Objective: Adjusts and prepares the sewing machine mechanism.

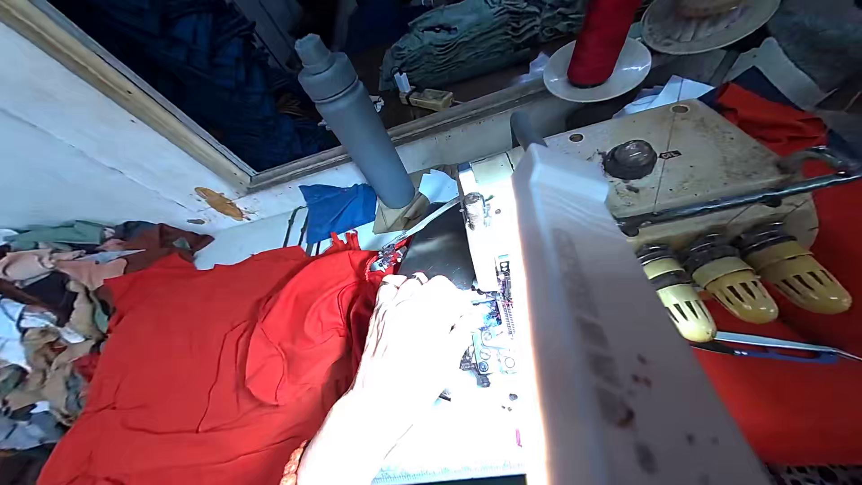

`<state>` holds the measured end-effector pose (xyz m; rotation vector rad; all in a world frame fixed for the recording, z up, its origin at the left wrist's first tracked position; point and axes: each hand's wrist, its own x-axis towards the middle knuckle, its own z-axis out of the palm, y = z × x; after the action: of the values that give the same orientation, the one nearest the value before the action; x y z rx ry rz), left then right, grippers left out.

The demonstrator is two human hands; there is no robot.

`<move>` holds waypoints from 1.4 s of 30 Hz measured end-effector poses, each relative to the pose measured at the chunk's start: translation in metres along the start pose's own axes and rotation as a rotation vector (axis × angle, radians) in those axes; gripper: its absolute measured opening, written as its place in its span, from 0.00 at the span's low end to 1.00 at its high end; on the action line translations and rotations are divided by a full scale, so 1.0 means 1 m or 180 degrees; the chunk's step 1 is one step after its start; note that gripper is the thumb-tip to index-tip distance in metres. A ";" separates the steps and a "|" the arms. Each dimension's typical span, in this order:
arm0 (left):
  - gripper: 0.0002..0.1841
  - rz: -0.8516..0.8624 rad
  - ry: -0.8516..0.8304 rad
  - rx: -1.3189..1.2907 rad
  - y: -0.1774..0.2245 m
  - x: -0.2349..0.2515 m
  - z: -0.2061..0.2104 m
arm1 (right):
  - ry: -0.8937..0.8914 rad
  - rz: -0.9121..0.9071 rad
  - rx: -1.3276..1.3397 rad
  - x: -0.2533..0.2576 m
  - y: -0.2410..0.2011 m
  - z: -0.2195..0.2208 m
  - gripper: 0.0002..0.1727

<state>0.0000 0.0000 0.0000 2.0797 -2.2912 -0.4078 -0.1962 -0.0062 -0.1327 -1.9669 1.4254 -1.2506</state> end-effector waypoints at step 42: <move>0.05 0.0573 0.0089 -0.2055 -0.083 0.007 0.066 | 0.0238 -0.0541 -0.0006 0.001 0.021 0.037 0.11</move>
<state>0.0677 -0.0012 -0.0823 1.5386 -1.9423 -0.9453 -0.1768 -0.0217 -0.1672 -2.0998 1.3164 -1.4100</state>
